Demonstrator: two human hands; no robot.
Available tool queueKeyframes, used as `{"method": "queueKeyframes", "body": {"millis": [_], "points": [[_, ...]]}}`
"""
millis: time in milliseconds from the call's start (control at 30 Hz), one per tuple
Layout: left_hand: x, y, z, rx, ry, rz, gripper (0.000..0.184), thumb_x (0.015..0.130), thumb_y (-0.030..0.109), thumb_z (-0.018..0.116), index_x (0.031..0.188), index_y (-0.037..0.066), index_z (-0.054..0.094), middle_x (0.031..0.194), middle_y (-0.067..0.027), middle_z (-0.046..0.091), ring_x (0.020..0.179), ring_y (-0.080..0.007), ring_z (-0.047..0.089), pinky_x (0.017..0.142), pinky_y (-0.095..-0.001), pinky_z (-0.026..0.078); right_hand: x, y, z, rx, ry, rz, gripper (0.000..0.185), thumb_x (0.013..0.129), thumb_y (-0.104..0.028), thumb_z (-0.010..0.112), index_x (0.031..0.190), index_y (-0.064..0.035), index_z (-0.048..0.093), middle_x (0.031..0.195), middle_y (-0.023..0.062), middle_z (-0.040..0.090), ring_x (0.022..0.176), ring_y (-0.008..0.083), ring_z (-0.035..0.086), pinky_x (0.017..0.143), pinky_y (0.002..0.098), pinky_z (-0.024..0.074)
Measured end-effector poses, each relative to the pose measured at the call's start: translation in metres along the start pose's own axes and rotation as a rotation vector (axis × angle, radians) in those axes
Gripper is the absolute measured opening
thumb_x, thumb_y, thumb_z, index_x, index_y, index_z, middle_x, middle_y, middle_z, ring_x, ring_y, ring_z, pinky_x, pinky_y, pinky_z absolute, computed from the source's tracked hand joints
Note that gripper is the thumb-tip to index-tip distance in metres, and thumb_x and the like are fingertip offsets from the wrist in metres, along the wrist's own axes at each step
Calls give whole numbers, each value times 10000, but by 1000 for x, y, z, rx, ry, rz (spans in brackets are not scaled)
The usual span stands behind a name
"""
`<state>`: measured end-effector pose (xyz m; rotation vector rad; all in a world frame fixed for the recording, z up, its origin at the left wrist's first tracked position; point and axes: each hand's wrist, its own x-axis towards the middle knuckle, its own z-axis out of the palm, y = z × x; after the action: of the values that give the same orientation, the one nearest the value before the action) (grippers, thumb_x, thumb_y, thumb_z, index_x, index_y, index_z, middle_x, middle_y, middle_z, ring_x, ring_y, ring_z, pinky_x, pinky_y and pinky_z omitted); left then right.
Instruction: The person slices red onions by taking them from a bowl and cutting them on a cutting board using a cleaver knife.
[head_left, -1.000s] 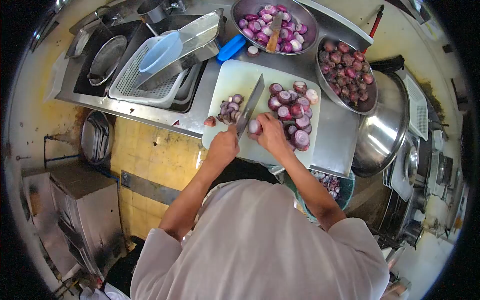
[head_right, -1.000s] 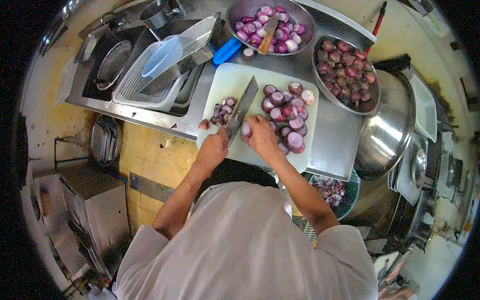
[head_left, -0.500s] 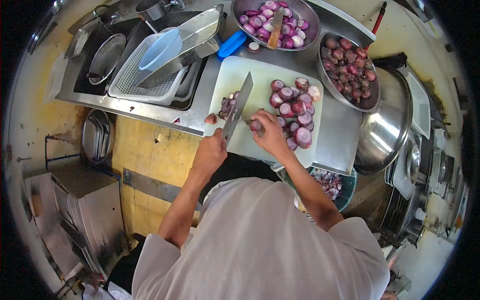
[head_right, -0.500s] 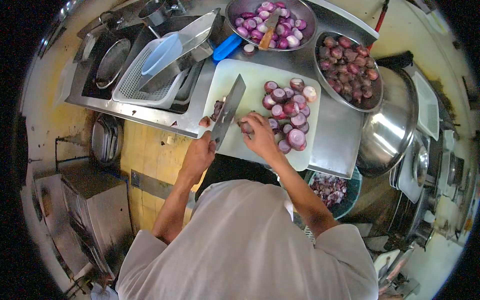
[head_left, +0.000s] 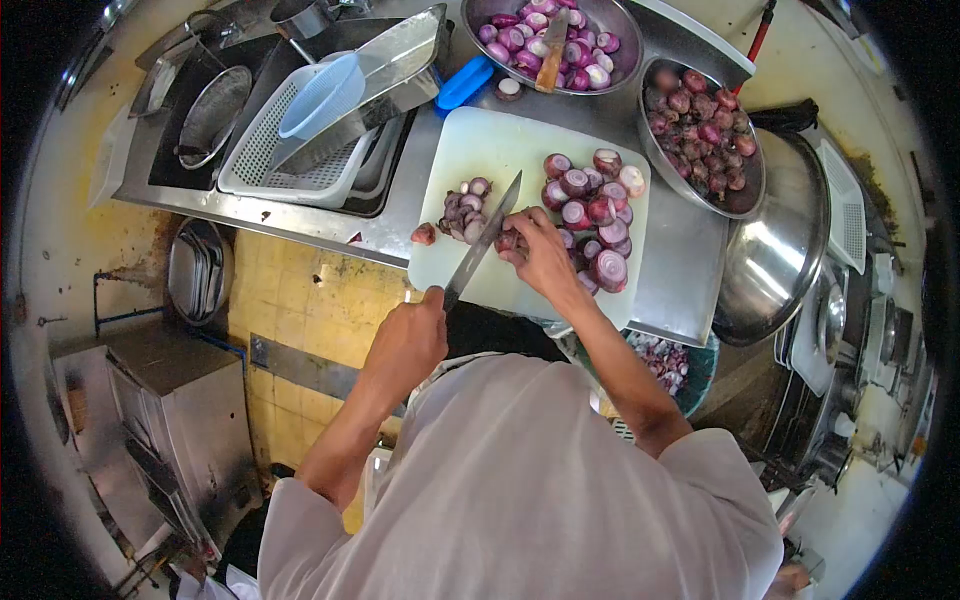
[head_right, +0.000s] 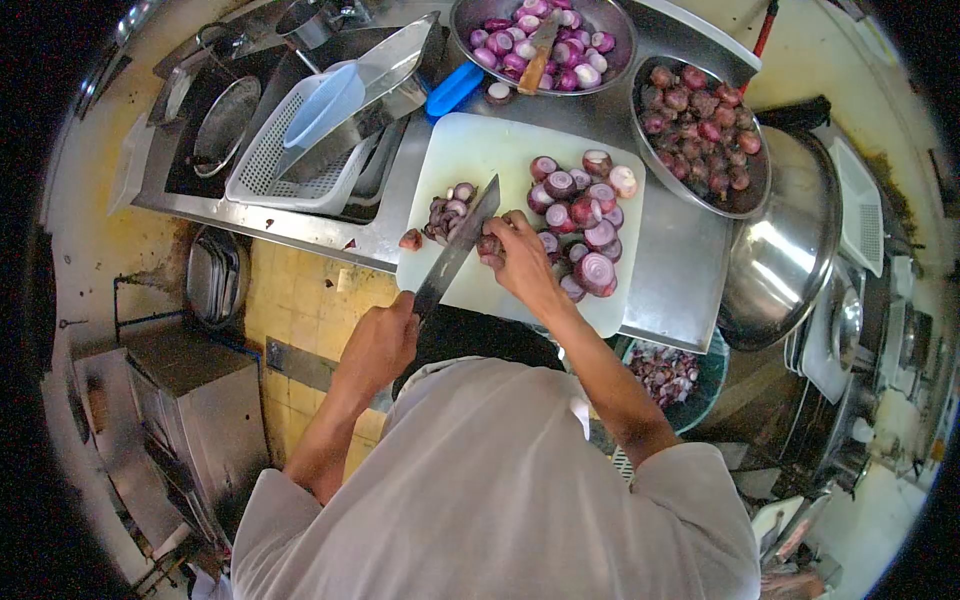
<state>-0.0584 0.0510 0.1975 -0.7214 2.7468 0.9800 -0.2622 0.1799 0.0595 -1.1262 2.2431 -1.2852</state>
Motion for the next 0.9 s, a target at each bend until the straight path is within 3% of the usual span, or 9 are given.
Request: {"method": "queueKeyframes", "body": {"millis": [233, 467, 533, 633, 700, 767, 833, 900], "points": [[-3, 9, 5, -5, -48, 6, 97, 869, -15, 550, 941, -69, 512, 702, -334, 633, 693, -524, 659, 644, -602, 525, 2, -3, -6, 17, -62, 56, 461, 717, 2, 841, 1136, -47, 656, 1118, 178, 587, 1005, 388, 638, 865, 475, 542], [58, -11, 79, -22, 86, 31, 150, 844, -21, 565, 972, -62, 498, 708, -315, 657, 705, -531, 667, 669, -602, 541, -5, -12, -9, -63, -72, 17, 472, 714, 54, 829, 1135, -25, 631, 1081, 163, 584, 968, 364, 650, 827, 436, 542], [64, -16, 89, -26, 120, 39, 152, 843, -23, 570, 972, -56, 496, 711, -315, 657, 712, -526, 671, 674, -600, 542, -10, -6, -6, -99, 8, -107, 471, 686, 34, 838, 1083, -24, 593, 1067, 164, 583, 949, 356, 653, 806, 435, 538], [67, -20, 91, -49, 132, 48, 153, 848, -23, 576, 975, -47, 493, 714, -317, 656, 721, -513, 677, 676, -597, 541, -23, 0, -6, -114, -51, 20, 481, 652, -1, 855, 1024, -31, 551, 1063, 172, 579, 960, 364, 649, 808, 432, 537], [69, -22, 89, -72, 115, 51, 152, 855, -21, 577, 979, -43, 491, 713, -317, 653, 723, -506, 679, 672, -597, 539, -37, -2, -9, -100, -65, 88, 464, 646, -29, 856, 989, -37, 544, 1081, 177, 590, 999, 377, 640, 828, 433, 534], [68, -26, 90, -58, 159, 75, 141, 871, -12, 579, 974, -44, 488, 713, -319, 649, 723, -504, 676, 664, -599, 533, -55, -16, -17, -120, 76, -32, 464, 651, -44, 859, 993, -43, 547, 1112, 178, 609, 1070, 385, 625, 850, 438, 530], [69, -26, 89, -57, 152, 67, 120, 886, -3, 575, 964, -41, 493, 712, -321, 646, 724, -509, 671, 662, -597, 531, -71, -17, -27, -39, 99, -17, 440, 673, -25, 800, 1067, -50, 605, 1180, 163, 600, 1093, 371, 594, 873, 461, 482], [68, -26, 89, -79, 153, 61, 103, 891, -1, 574, 954, -34, 500, 717, -323, 646, 730, -515, 669, 665, -596, 527, -83, -10, -33, -313, 179, -77, 395, 664, -83, 834, 989, -67, 610, 1222, 107, 631, 1207, 352, 561, 972, 491, 428]]}}
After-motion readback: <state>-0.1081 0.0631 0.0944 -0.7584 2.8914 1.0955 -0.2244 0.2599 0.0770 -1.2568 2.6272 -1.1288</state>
